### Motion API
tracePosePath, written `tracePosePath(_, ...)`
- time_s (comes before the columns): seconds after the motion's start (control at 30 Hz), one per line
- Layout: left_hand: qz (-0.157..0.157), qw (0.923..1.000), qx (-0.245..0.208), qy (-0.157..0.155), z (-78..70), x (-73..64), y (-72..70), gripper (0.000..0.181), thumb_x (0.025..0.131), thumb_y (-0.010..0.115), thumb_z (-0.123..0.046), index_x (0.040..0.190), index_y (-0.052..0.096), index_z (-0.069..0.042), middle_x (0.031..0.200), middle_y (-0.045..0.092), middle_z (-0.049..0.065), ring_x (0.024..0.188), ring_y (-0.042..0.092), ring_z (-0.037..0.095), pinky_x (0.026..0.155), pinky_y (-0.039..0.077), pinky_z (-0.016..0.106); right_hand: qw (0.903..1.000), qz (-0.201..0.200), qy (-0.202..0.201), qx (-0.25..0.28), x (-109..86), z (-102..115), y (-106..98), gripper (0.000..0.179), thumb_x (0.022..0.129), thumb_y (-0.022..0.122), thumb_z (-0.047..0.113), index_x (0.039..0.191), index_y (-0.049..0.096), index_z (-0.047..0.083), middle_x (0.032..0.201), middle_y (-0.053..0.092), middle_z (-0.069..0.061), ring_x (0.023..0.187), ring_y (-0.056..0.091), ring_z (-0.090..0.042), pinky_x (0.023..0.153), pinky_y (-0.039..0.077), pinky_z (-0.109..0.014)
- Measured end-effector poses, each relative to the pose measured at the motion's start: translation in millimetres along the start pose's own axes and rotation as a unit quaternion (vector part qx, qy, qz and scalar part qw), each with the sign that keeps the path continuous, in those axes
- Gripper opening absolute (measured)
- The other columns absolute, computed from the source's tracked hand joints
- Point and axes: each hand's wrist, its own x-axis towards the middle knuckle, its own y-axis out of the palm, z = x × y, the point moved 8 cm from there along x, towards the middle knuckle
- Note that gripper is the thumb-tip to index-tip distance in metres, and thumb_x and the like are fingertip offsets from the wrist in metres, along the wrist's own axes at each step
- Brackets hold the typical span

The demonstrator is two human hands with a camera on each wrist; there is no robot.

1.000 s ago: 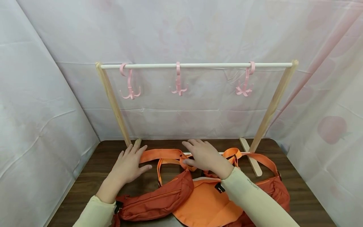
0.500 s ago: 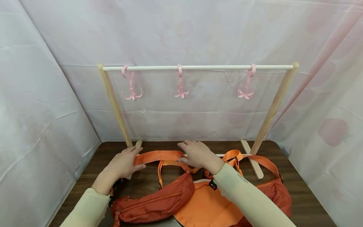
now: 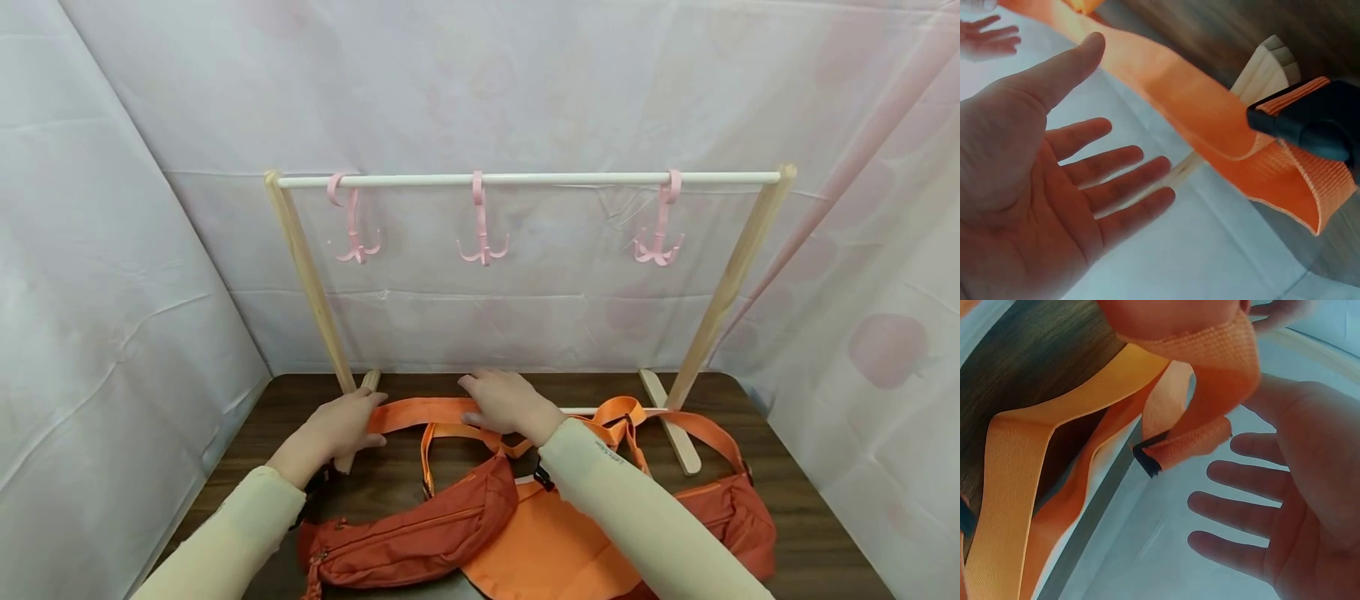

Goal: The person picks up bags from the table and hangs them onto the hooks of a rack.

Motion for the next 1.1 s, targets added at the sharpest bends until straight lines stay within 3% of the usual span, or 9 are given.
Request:
tracePosePath(0.17,0.021,0.9996,-0.020,0.000,1.3,7.6,10.5,0.079,0.095,0.082,-0.036,0.156,0.047,0.000,0.157,0.045,0.031,0.138,0.052,0.049,0.103,0.050,0.060,0.9998,0.018,0.002,0.001,10.1,3,9,0.062,0.102,0.072,0.047,0.152,0.058,0.013,0.151,0.058,-0.009,0.134,0.060,-0.028,0.107,0.051,-0.045)
tracePosePath(0.37,0.040,0.9986,-0.036,-0.002,4.2,12.5,22.9,0.080,0.095,0.083,-0.031,0.157,0.045,0.002,0.151,0.052,0.028,0.133,0.056,0.045,0.102,0.050,0.060,0.9991,0.043,0.005,0.005,19.7,6,23,0.059,0.103,0.071,0.045,0.152,0.058,0.015,0.148,0.060,-0.007,0.133,0.060,-0.025,0.105,0.053,-0.043)
tracePosePath(0.53,0.033,0.9991,-0.027,0.005,3.8,12.5,26.0,0.077,0.093,0.086,-0.026,0.153,0.048,0.004,0.146,0.055,0.027,0.130,0.059,0.045,0.101,0.050,0.060,0.9986,0.052,0.009,0.002,23.1,6,34,0.058,0.103,0.071,0.044,0.151,0.059,0.014,0.144,0.062,-0.007,0.129,0.062,-0.025,0.103,0.054,-0.042)
tracePosePath(0.7,0.020,0.9995,-0.017,0.015,4.9,14.6,27.0,0.066,0.089,0.089,-0.016,0.143,0.056,0.002,0.130,0.062,0.021,0.115,0.066,0.038,0.094,0.055,0.054,0.9991,0.043,0.004,-0.005,24.4,5,38,0.056,0.102,0.074,0.042,0.148,0.061,0.013,0.140,0.063,-0.007,0.124,0.065,-0.024,0.099,0.056,-0.040)
tracePosePath(0.87,0.029,0.9987,-0.043,-0.002,11.5,15.8,32.5,0.053,0.085,0.091,-0.008,0.127,0.059,-0.004,0.109,0.066,0.011,0.094,0.069,0.029,0.081,0.057,0.048,0.9994,0.035,-0.001,-0.006,22.6,8,39,0.053,0.100,0.077,0.037,0.145,0.062,0.012,0.133,0.064,-0.007,0.113,0.067,-0.020,0.093,0.058,-0.036)
tracePosePath(1.1,0.028,0.9977,-0.062,-0.002,20.6,10.7,36.4,0.026,0.094,0.081,-0.005,0.116,0.067,-0.005,0.098,0.069,0.008,0.086,0.068,0.024,0.077,0.057,0.046,0.9997,0.021,-0.009,-0.002,19.6,10,39,0.029,0.102,0.075,0.031,0.126,0.068,0.016,0.110,0.067,-0.001,0.094,0.065,-0.015,0.080,0.057,-0.032)
